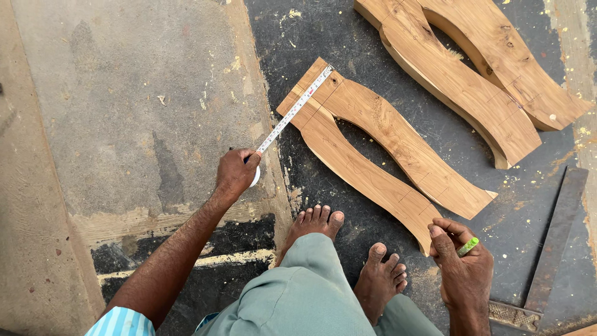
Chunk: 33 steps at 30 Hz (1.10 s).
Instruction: The person kneels on the workshop floor measuring and marking curved wooden furniture parts. They use a tape measure to take measurements, a steel square as a straightedge, and a green pencil to draw marking lines across the boards, working on one piece at a time.
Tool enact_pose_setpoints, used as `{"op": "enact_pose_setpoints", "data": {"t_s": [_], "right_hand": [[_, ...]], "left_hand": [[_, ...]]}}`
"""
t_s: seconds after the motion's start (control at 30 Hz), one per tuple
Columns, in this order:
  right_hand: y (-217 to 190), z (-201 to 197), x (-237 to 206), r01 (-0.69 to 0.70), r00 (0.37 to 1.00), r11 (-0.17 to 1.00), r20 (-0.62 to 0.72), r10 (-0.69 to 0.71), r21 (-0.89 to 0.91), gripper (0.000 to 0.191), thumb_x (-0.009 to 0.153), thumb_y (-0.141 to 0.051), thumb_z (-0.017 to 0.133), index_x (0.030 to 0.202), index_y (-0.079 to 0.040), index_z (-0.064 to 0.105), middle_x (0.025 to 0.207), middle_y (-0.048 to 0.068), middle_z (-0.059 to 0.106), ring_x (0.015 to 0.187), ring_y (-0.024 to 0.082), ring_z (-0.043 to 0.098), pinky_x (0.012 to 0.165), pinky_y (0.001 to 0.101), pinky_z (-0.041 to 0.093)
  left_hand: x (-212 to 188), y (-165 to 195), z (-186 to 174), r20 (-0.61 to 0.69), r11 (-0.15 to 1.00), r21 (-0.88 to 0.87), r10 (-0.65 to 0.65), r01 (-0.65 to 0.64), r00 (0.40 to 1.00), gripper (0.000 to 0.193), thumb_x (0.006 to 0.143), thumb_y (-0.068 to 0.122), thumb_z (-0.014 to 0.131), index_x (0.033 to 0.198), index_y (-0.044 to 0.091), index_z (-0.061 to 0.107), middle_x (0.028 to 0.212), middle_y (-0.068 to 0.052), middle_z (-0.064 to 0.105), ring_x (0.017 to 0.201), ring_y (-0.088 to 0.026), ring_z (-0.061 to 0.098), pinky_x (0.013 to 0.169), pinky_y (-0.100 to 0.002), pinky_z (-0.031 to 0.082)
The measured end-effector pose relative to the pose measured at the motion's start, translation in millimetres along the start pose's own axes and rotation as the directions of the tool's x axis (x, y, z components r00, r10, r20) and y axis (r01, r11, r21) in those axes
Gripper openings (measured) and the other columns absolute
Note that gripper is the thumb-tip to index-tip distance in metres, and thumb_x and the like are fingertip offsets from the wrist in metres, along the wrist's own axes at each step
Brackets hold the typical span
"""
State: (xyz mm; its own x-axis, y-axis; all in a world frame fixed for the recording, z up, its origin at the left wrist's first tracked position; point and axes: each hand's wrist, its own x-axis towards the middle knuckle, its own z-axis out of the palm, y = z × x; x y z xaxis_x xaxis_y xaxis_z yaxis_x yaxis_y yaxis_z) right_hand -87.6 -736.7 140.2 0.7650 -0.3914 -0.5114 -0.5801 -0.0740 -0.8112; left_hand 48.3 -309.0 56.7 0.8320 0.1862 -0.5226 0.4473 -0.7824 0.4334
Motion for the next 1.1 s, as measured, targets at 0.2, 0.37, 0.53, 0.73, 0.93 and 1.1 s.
{"op": "enact_pose_setpoints", "data": {"t_s": [0.2, 0.37, 0.53, 0.73, 0.93, 1.1], "right_hand": [[-3.8, -1.1, -1.5, -0.002, 1.000, 1.000, -0.001, 0.002, -0.004, 0.025, 0.096, -0.011, 0.071, 0.116, 0.004, 0.072, 0.081, 0.009, 0.070, 0.066, 0.011, 0.061, 0.052, 0.0229, 0.046], [5.7, -22.7, -7.6, 0.007, 0.999, 1.000, -0.048, -0.008, -0.020, 0.025, 0.096, -0.013, 0.072, 0.116, 0.001, 0.073, 0.076, 0.007, 0.069, 0.062, 0.008, 0.059, 0.050, 0.0205, 0.045], [22.3, -46.2, -18.4, 0.055, 0.993, 0.975, -0.110, -0.032, 0.217, 0.022, 0.097, -0.010, 0.073, 0.115, 0.003, 0.072, 0.077, 0.008, 0.068, 0.060, 0.007, 0.056, 0.046, 0.0187, 0.038], [35.1, -62.0, -32.1, 0.056, 0.986, 0.945, -0.168, -0.001, 0.323, 0.022, 0.096, -0.008, 0.069, 0.114, 0.004, 0.069, 0.095, 0.010, 0.073, 0.065, 0.005, 0.060, 0.046, 0.0175, 0.039], [49.4, -58.4, -23.5, 0.038, 0.991, 0.948, -0.135, 0.005, 0.315, 0.022, 0.097, -0.007, 0.070, 0.115, 0.005, 0.069, 0.096, 0.013, 0.073, 0.064, 0.005, 0.061, 0.045, 0.0173, 0.040], [54.4, -57.3, -25.7, -0.003, 0.991, 0.945, -0.122, 0.045, 0.327, 0.023, 0.096, -0.008, 0.071, 0.116, 0.005, 0.069, 0.092, 0.012, 0.073, 0.062, 0.005, 0.060, 0.043, 0.0170, 0.038]], "left_hand": [[-10.4, 4.7, -4.5, -0.014, 0.999, -0.044, -0.009, 0.008, 1.000, 0.034, 0.101, 0.039, 0.064, 0.101, 0.010, 0.082, 0.064, -0.006, 0.070, 0.050, -0.014, 0.058, 0.051, -0.039, 0.048], [-69.8, 41.6, 30.3, 0.337, 0.955, -0.274, -0.019, 0.117, 0.941, 0.031, 0.102, 0.034, 0.060, 0.099, 0.009, 0.078, 0.061, -0.006, 0.063, 0.046, -0.011, 0.050, 0.040, -0.031, 0.044], [-135.5, 81.0, 113.9, 0.485, 0.919, -0.120, 0.385, -0.376, 0.785, 0.029, 0.097, 0.040, 0.063, 0.091, 0.017, 0.080, 0.084, -0.007, 0.075, 0.078, -0.023, 0.068, 0.076, -0.044, 0.056], [-154.4, 90.7, 162.5, 0.642, 0.914, -0.115, 0.367, -0.389, 0.673, 0.035, 0.097, 0.039, 0.059, 0.094, 0.008, 0.076, 0.091, -0.014, 0.076, 0.085, -0.031, 0.070, 0.085, -0.044, 0.052], [-153.1, 83.8, 175.4, 0.676, 0.919, -0.153, 0.365, -0.363, 0.640, 0.034, 0.099, 0.034, 0.057, 0.091, 0.003, 0.071, 0.082, -0.018, 0.073, 0.076, -0.032, 0.071, 0.074, -0.047, 0.055], [-155.2, 84.8, 176.7, 0.696, 0.924, -0.156, 0.354, -0.350, 0.625, 0.034, 0.098, 0.032, 0.058, 0.088, 0.002, 0.070, 0.077, -0.019, 0.072, 0.071, -0.032, 0.071, 0.071, -0.047, 0.055]]}}
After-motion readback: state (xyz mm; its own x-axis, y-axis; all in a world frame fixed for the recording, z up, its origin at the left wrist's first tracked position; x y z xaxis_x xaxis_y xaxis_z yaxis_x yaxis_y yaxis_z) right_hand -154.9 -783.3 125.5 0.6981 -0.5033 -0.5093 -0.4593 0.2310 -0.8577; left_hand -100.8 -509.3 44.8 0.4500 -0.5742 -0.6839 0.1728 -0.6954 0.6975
